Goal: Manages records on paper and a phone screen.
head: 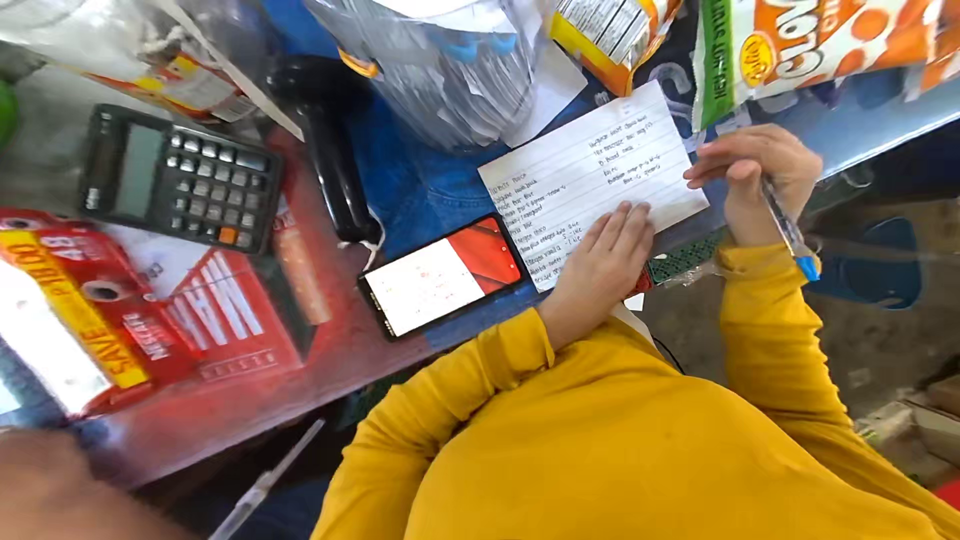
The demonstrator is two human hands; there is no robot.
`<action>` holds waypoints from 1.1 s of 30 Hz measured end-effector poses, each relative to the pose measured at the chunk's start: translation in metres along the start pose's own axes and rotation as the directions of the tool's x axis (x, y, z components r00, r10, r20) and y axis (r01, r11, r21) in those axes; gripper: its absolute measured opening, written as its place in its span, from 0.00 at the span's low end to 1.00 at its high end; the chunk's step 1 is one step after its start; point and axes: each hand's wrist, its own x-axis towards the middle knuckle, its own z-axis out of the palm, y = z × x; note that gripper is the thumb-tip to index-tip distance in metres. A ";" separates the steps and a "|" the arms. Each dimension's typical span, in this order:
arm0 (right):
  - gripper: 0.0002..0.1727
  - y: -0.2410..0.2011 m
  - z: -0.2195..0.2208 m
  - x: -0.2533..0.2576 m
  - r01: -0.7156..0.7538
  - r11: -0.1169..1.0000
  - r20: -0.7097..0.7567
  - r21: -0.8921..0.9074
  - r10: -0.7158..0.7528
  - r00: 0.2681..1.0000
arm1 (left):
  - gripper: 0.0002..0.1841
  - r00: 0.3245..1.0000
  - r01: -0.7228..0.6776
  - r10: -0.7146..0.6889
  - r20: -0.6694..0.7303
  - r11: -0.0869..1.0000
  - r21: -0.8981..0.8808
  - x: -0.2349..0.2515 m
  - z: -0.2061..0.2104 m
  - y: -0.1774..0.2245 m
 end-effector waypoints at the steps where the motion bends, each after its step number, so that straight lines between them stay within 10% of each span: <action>1: 0.31 0.000 -0.002 -0.006 -0.047 0.999 -0.002 -0.002 0.047 0.999 | 0.22 1.000 0.017 -0.017 0.012 1.000 0.008 -0.006 -0.005 -0.002; 5: 0.37 -0.001 0.000 -0.001 -0.250 0.954 -0.106 0.164 0.269 0.957 | 0.22 0.999 0.015 -0.018 0.043 0.997 0.072 -0.032 -0.018 -0.009; 9: 0.59 0.000 0.002 -0.002 -0.175 0.984 -0.070 0.035 0.177 0.982 | 0.23 0.999 0.011 -0.014 0.050 0.997 0.071 -0.051 -0.024 -0.016; 15: 0.21 0.009 -0.013 -0.034 0.111 0.960 0.148 -0.258 -0.074 0.986 | 0.18 0.995 0.096 -0.096 0.000 0.991 0.089 -0.051 -0.026 -0.007; 28: 0.17 0.009 -0.017 -0.042 0.069 0.965 0.199 -0.253 -0.018 0.980 | 0.21 0.991 0.127 -0.128 0.044 0.991 0.030 -0.020 -0.026 0.012; 33: 0.18 0.008 -0.016 -0.044 0.031 0.963 0.195 -0.269 0.023 0.980 | 0.12 0.918 0.218 -0.221 -0.328 0.975 -0.047 -0.080 -0.070 0.000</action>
